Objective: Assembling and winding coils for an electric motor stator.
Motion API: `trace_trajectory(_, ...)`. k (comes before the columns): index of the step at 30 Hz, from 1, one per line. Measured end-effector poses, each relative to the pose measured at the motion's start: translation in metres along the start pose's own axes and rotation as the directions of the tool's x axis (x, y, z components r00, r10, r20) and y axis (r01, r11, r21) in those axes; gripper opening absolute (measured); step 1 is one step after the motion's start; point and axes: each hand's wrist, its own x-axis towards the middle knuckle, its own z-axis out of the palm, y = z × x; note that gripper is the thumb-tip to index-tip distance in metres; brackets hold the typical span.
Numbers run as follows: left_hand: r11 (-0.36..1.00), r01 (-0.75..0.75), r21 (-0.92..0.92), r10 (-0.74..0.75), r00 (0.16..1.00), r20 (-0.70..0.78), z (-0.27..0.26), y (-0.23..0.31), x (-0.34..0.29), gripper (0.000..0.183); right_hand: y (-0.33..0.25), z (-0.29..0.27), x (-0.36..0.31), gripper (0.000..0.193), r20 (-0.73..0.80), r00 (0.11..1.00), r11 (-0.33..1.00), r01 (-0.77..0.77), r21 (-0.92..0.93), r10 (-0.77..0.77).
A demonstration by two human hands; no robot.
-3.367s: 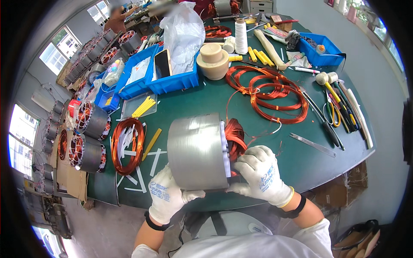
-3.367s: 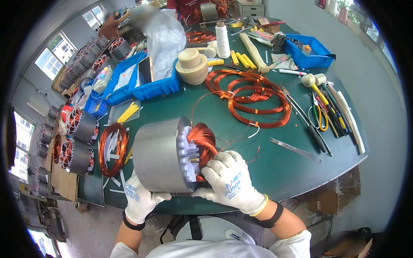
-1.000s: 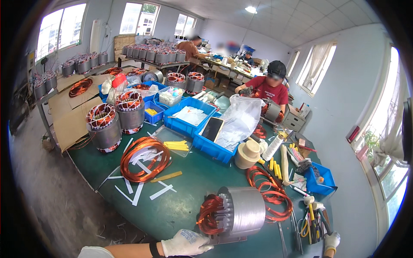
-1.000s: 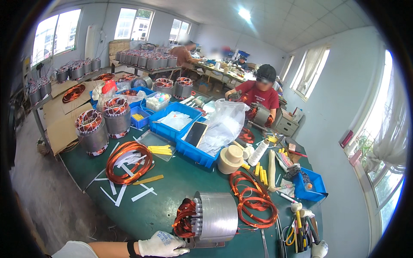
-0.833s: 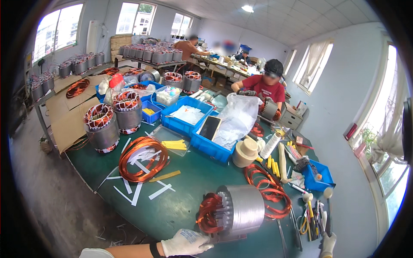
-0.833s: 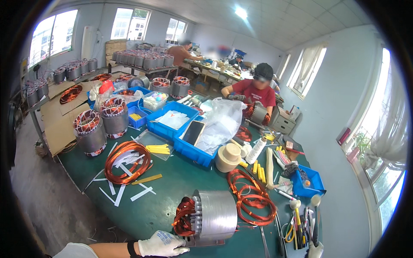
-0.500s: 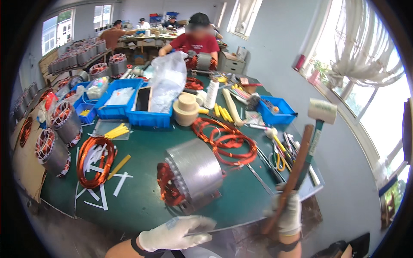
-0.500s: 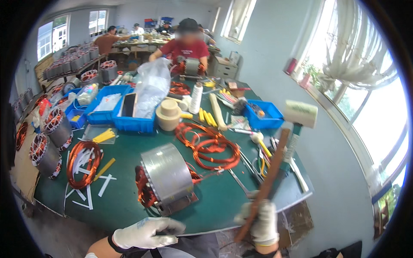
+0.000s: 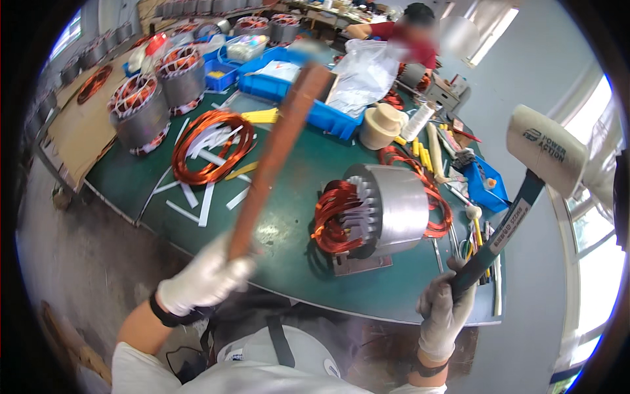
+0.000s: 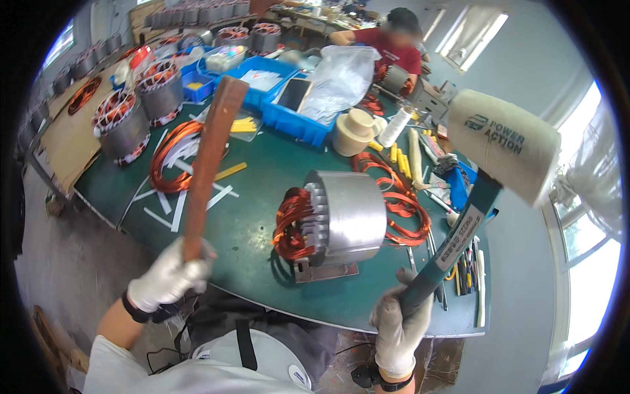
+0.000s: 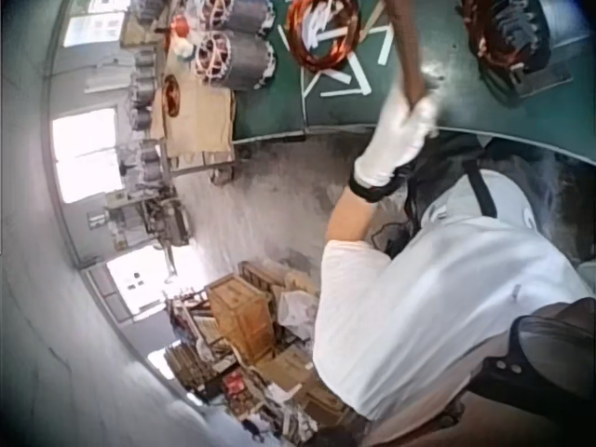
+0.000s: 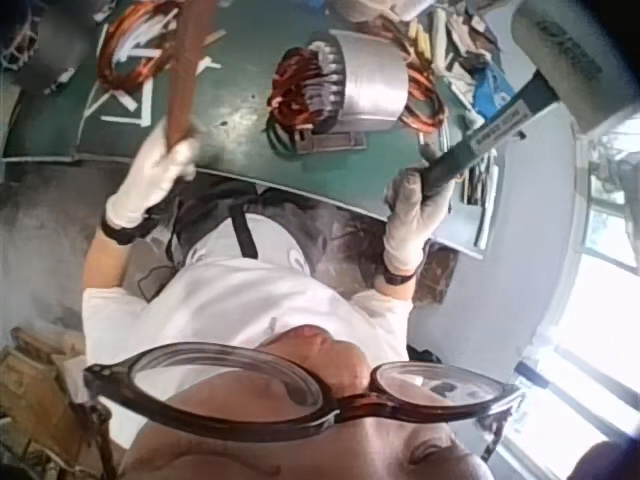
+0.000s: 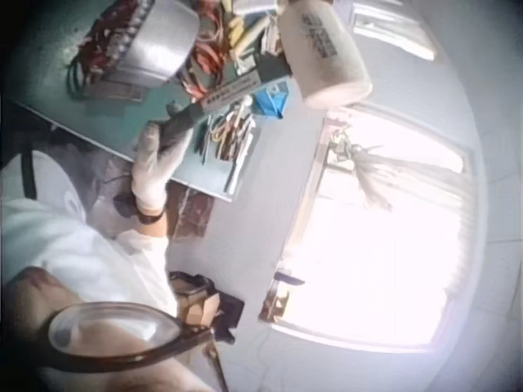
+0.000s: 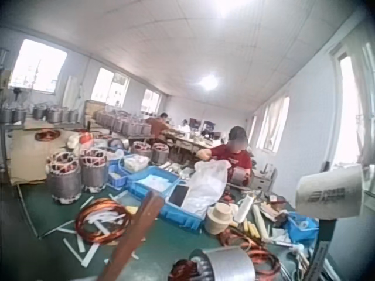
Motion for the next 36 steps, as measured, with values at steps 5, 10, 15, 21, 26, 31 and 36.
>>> trace_trajectory(5, 0.956, 0.274, 0.103, -0.286, 0.95, 0.127, -0.043, 0.008, -0.038, 0.066, 0.019, -0.005, -0.014, 0.066, 0.181, 0.979, 0.985, 0.068, 0.157, -0.096)
trace_trajectory(10, 0.781, 0.472, 0.41, -0.565, 0.814, 0.138, -0.033, -0.006, -0.02, 0.056, -0.02, -0.006, -0.022, 0.093, 0.267, 0.963, 0.992, 0.076, -0.099, -0.047)
trace_trajectory(15, 0.773, 0.278, 0.57, -0.416, 0.901, 0.125, -0.031, 0.001, -0.01, 0.053, -0.047, -0.004, -0.032, 0.088, -0.071, 0.888, 0.885, 0.44, -0.149, -0.454)
trace_trajectory(21, 0.744, 0.413, 0.525, -0.524, 0.849, 0.074, -0.04, -0.006, -0.013, 0.06, -0.009, 0.024, -0.037, 0.057, 0.656, 0.698, 0.846, 0.138, -0.515, 0.286)
trace_trajectory(26, 0.697, 0.397, 0.597, -0.517, 0.855, 0.035, -0.046, 0.009, -0.014, 0.055, -0.031, 0.002, -0.042, 0.033, 0.345, 0.903, 0.94, 0.315, -0.128, -0.256)
trace_trajectory(31, 0.609, 0.327, 0.723, -0.515, 0.856, 0.047, -0.03, 0.013, 0.016, 0.052, 0.04, 0.01, -0.052, 0.043, 0.624, 0.778, 0.713, 0.394, -0.58, 0.077)
trace_trajectory(36, 0.663, 0.192, 0.724, -0.286, 0.958, 0.008, -0.056, 0.009, -0.026, 0.043, 0.014, -0.014, -0.06, 0.06, 0.559, 0.828, 0.772, 0.331, -0.542, 0.037)
